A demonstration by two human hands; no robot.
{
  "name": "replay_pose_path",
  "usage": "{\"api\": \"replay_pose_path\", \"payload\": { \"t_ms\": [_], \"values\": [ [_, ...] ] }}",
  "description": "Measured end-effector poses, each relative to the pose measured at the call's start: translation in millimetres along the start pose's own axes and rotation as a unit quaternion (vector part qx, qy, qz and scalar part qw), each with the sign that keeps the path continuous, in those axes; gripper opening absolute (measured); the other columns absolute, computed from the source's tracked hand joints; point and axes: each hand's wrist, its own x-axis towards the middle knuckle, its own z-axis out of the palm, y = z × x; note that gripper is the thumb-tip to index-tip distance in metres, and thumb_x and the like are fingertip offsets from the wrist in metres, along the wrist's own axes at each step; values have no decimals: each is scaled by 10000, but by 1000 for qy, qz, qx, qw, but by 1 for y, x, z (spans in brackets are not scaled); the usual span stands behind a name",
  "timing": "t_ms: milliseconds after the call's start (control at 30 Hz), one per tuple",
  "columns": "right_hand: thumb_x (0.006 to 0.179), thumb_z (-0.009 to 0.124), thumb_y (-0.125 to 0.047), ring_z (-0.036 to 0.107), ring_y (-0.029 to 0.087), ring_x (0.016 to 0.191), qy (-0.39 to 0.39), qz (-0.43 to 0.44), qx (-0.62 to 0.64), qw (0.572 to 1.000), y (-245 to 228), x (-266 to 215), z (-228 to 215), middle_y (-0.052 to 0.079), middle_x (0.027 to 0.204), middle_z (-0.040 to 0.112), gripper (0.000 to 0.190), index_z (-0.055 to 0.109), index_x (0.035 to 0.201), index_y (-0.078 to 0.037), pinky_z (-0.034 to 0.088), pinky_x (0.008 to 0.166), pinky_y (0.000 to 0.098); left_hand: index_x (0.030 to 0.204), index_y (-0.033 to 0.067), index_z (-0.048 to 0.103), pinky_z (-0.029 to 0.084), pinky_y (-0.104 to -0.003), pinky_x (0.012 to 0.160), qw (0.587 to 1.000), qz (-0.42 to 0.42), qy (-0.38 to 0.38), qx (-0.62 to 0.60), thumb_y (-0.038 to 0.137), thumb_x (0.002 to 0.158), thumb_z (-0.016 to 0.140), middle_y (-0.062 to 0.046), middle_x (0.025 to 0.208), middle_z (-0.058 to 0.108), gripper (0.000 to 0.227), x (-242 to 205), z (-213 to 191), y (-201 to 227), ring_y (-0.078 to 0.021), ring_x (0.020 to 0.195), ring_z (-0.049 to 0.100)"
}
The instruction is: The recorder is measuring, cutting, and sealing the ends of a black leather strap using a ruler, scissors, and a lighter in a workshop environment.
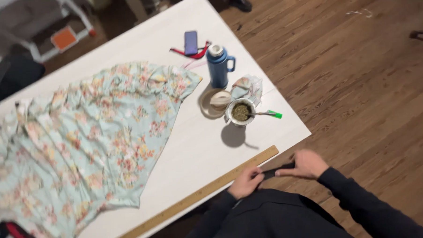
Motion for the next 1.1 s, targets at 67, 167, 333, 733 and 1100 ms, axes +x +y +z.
{"api": "replay_pose_path", "payload": {
  "t_ms": [67,167,333,733,1100],
  "values": [
    [677,700,-849,744,265,943,-93,-69,158,981,-13,-9,-5,165,990,768,955,740,1179,-38,595,838,373,1069,68,644,508,-243,649,998,-6,12,-64,187,1010,628,13,815,634,134,-50,-14,-5,-67,712,600],
    [753,689,-714,748,203,911,-225,-159,312,909,-42,-2,-2,79,1162,752,814,753,1203,-39,596,794,364,1065,36,689,524,-257,705,995,-24,92,-28,178,1001,671,-6,875,662,157,-139,-43,7,-57,806,602],
    [806,661,-629,689,212,725,-364,-201,189,889,-120,20,9,66,1061,789,680,823,1149,-65,561,688,372,1004,28,737,542,-281,711,959,-99,260,59,221,934,714,-44,843,743,206,-314,-92,12,-91,778,652],
    [797,548,-802,721,320,740,-313,-224,-9,923,-332,19,83,186,702,716,821,824,1120,-101,599,746,440,938,124,764,555,-439,747,809,-295,445,247,319,909,700,-116,878,751,207,-592,-244,-117,-320,847,717],
    [824,458,-907,758,378,766,-166,-121,-147,967,-380,-1,121,220,705,749,899,856,859,-101,617,736,493,911,98,796,557,-485,792,769,-349,394,362,383,809,812,-159,918,762,302,-580,-424,-193,-356,899,719]
  ]
}}
